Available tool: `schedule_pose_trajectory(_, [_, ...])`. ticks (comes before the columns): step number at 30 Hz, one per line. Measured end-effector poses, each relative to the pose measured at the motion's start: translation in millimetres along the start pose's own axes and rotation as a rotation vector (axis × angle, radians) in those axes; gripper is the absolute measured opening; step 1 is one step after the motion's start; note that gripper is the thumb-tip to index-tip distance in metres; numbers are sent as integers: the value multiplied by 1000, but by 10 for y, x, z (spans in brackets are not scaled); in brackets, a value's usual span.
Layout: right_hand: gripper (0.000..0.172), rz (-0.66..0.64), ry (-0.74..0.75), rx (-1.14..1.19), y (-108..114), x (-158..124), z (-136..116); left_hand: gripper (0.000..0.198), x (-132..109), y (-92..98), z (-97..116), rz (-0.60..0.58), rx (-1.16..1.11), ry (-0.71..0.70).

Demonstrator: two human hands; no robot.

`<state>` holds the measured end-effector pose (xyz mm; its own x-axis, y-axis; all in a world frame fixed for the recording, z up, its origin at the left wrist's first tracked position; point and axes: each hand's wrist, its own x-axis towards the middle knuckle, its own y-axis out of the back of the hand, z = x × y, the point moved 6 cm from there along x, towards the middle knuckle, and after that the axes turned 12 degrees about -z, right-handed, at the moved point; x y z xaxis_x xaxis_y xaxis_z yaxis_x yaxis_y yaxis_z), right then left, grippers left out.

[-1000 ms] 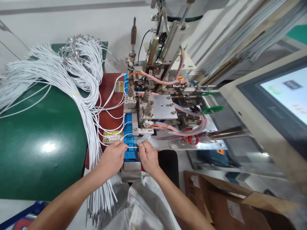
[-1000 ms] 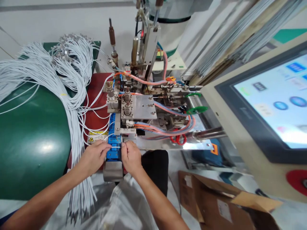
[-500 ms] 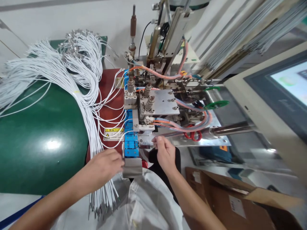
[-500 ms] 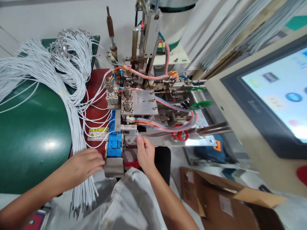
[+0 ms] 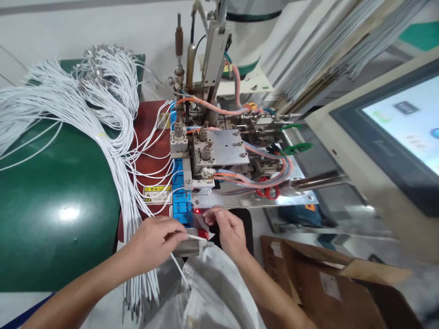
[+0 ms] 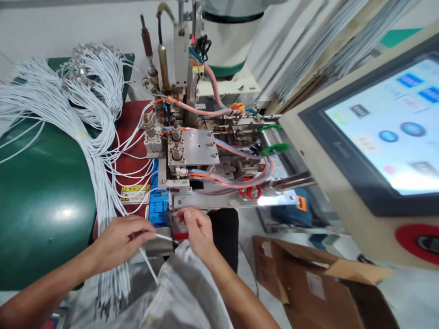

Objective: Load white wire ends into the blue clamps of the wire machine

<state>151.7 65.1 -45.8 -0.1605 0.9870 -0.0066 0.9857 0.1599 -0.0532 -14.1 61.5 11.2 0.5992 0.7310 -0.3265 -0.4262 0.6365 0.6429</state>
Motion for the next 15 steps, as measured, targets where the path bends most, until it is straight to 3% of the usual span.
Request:
schedule_pose_trajectory(3, [39,-95,83,37,-13,-82,-82,15,-4,3,-35,40,-68,77])
schedule_pose_trajectory(8, [8,-176,174,-189,-110,-77,-345,13,26,-86,-14,77,-99,51])
schedule_pose_trajectory(11, [9,-120,97,-236,-157,-8,-407,19,46,-123,46,193,-101,-21])
schedule_pose_trajectory(15, [17,99,-45,-12,-109,0,-283,32,44,-129,5,348,-183,6])
